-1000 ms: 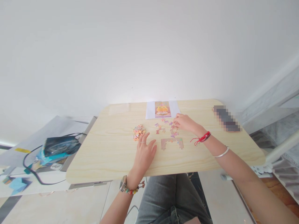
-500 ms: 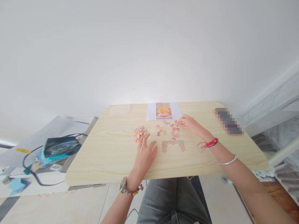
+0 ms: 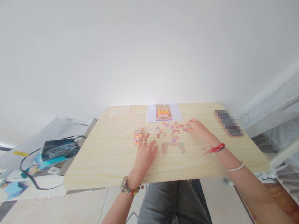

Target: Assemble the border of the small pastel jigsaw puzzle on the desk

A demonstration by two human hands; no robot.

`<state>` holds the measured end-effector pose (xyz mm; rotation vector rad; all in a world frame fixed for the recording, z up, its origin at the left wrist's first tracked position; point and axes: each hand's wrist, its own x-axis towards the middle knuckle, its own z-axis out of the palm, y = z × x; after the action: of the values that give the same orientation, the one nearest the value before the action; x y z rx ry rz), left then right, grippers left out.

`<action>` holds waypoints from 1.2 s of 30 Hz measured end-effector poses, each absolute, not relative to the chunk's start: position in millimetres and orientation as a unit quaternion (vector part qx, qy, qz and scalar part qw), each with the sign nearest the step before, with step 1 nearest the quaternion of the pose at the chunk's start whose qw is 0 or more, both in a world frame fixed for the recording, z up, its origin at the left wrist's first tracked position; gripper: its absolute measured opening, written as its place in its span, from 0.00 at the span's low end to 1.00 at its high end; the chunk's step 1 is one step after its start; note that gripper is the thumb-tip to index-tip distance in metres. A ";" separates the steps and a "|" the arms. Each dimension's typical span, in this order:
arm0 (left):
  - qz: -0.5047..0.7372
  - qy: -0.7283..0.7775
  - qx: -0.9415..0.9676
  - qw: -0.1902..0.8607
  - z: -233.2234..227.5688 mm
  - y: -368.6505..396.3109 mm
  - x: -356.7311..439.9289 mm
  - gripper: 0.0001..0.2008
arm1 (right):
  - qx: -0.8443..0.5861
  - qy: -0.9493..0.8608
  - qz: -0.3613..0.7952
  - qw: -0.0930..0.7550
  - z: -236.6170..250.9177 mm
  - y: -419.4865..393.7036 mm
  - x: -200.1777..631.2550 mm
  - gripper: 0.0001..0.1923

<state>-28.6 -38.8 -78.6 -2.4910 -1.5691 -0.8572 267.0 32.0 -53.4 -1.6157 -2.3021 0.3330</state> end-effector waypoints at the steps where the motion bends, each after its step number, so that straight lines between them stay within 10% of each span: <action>1: -0.279 -0.513 -0.811 0.037 -79.2 -38.5 -28.7 0.09 | -0.564 -0.803 0.118 0.154 -53.8 31.4 267.8 0.07; 9: -0.287 -0.506 -0.813 0.038 -80.7 -38.2 -27.1 0.09 | -0.476 -0.843 0.163 0.189 -51.8 19.5 231.8 0.11; 24: -0.295 -0.506 -0.810 0.030 -81.7 -41.3 -29.1 0.08 | -0.445 -0.890 0.099 0.001 -27.0 33.4 192.4 0.02; 36: -0.285 -0.504 -0.815 0.018 -76.7 -48.9 -28.8 0.08 | -0.491 -0.861 0.112 0.078 -22.9 16.7 199.9 0.06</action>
<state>-28.8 -48.9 -76.7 -2.5322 -1.5640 -0.8849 199.9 16.7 -22.9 -1.4697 -2.5770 0.3346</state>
